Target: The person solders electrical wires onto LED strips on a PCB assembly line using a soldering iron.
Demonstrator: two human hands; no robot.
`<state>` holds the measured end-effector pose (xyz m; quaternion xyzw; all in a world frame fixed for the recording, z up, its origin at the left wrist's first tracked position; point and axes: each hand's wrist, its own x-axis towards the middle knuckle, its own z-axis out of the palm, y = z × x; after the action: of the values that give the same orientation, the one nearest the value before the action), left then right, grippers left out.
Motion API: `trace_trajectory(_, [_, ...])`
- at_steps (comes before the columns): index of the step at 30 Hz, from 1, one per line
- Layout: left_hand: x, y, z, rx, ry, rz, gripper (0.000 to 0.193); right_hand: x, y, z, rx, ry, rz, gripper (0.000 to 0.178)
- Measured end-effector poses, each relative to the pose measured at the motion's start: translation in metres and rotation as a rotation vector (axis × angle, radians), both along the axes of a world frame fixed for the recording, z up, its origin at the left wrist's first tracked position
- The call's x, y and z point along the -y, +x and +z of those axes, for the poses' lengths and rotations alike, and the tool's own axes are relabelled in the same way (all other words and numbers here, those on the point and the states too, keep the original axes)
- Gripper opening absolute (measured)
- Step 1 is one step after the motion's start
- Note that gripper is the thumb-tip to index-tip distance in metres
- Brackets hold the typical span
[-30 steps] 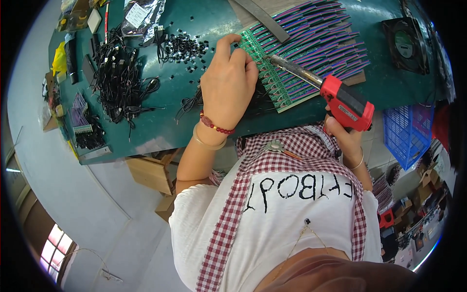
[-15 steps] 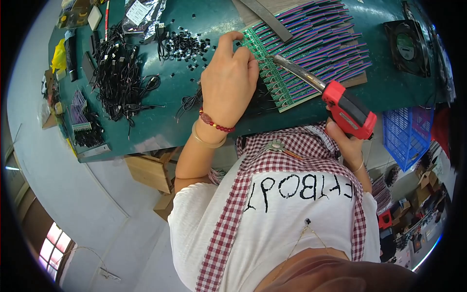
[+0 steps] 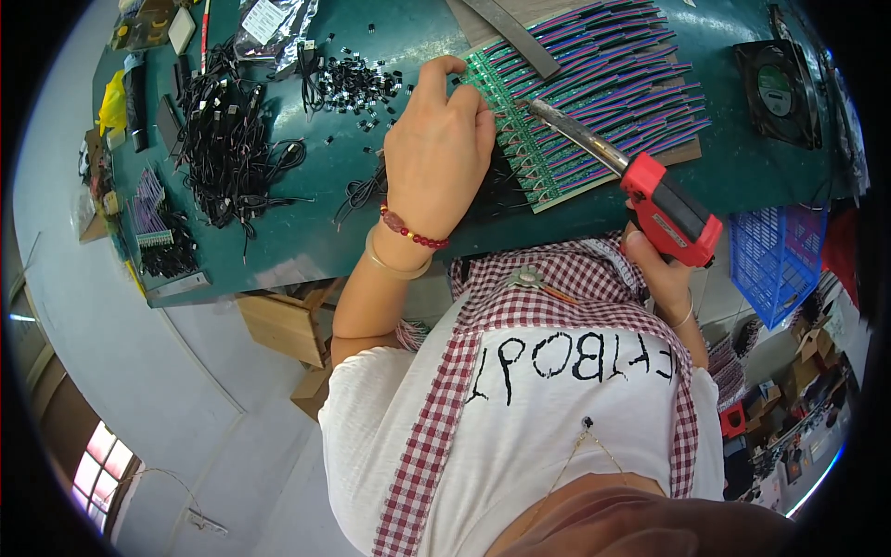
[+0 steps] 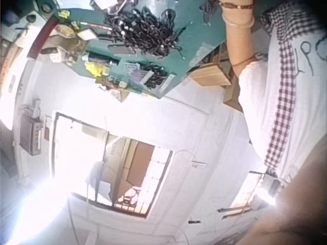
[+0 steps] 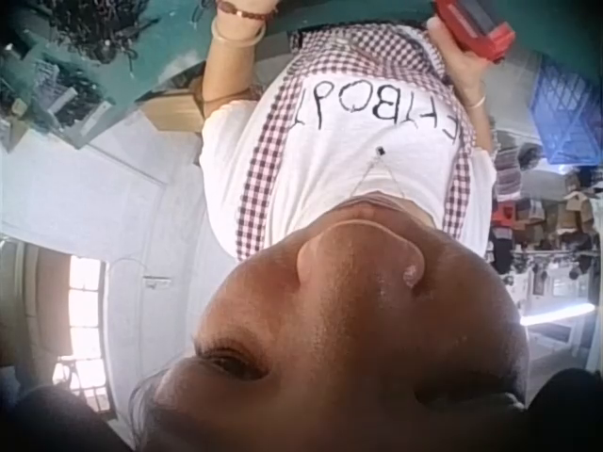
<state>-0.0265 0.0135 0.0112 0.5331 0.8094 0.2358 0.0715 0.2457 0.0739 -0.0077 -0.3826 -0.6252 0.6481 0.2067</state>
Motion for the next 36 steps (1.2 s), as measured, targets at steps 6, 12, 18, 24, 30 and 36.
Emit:
trace_trajectory(6, [0.000, 0.000, 0.000, 0.003, -0.004, 0.008, 0.007, 0.000, 0.001, 0.002, 0.015, 0.003, 0.021, 0.037])
trace_trajectory(12, [-0.001, 0.001, 0.001, -0.005, -0.007, 0.003, 0.007, 0.003, 0.002, 0.001, -0.014, -0.040, -0.054, 0.026])
trace_trajectory(18, [-0.001, 0.002, 0.000, -0.019, 0.006, -0.008, 0.009, 0.004, 0.005, -0.002, 0.001, -0.004, -0.004, 0.036])
trace_trajectory(24, [-0.002, 0.008, -0.001, -0.045, -0.003, 0.006, 0.011, 0.003, 0.002, 0.003, 0.018, -0.024, -0.015, 0.032])
trace_trajectory(30, [-0.003, 0.010, 0.000, -0.078, -0.025, 0.023, 0.011, 0.003, 0.007, -0.002, 0.031, -0.001, 0.013, 0.032])
trace_trajectory(36, [-0.004, 0.010, 0.002, -0.073, -0.033, 0.007, 0.011, 0.001, 0.007, -0.003, 0.039, -0.072, 0.017, 0.032])
